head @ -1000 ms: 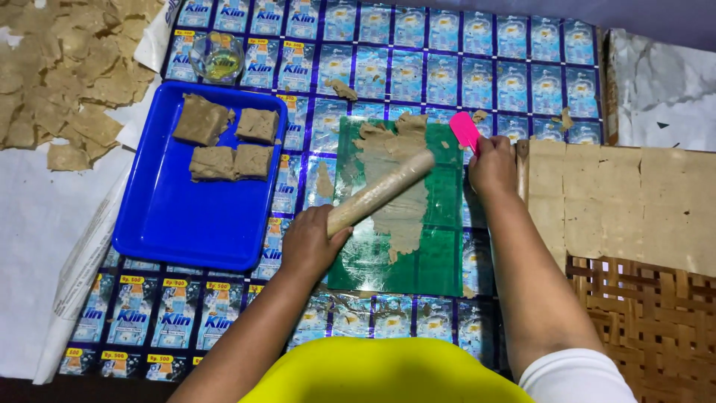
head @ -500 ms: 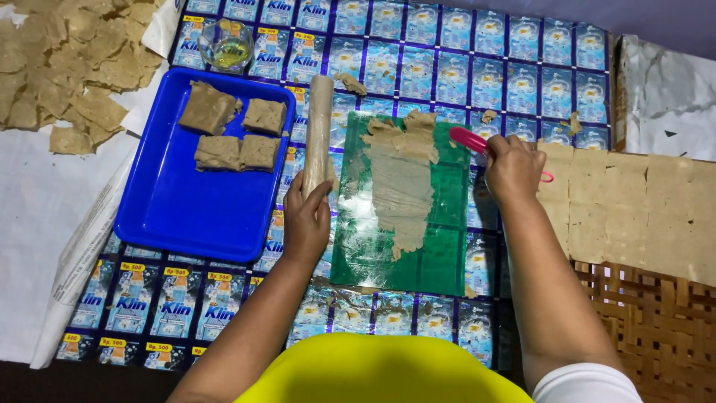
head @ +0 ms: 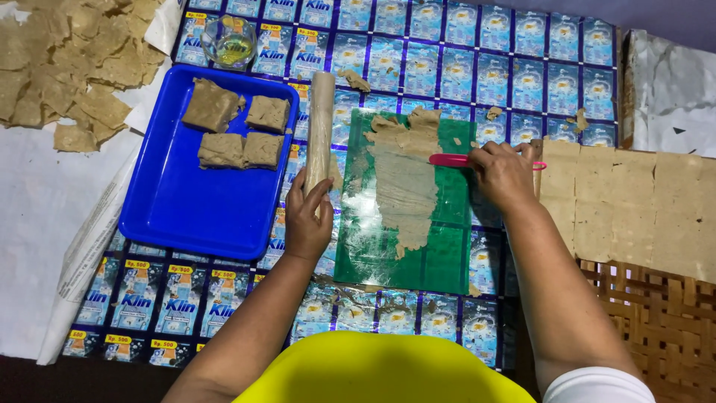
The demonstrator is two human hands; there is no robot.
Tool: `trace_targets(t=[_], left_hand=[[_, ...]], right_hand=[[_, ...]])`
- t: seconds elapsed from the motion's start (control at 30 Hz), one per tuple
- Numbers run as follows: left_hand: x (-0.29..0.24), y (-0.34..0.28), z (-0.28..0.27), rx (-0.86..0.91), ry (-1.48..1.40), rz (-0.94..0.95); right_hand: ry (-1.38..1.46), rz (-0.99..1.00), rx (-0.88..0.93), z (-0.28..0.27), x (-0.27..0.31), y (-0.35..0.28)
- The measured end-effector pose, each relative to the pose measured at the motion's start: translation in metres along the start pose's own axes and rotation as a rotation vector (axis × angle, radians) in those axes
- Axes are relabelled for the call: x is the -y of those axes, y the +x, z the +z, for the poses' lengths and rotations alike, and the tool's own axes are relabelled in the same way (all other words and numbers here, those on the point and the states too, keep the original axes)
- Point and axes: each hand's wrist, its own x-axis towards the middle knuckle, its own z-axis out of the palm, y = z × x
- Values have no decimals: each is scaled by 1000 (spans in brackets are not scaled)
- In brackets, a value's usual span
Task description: Rolling and cutting pieces of dough or paste into rectangular shapes.
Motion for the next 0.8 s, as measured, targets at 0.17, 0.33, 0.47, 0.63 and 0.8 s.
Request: trace_targets(t=[0.17, 0.33, 0.47, 0.63, 0.8], left_hand=[[0, 0, 0, 3, 7, -3], [1, 0, 0, 3, 19, 0], [1, 0, 1, -10, 15, 26], [0, 1, 0, -10, 7, 16], [-3, 1, -3, 0, -1, 1]], right_hand=[[14, -24, -40, 4, 14, 8], [47, -48, -70, 5, 30, 17], [82, -74, -73, 6, 42, 24], [123, -94, -66, 1, 65, 36], [180, -107, -88, 1, 92, 48]])
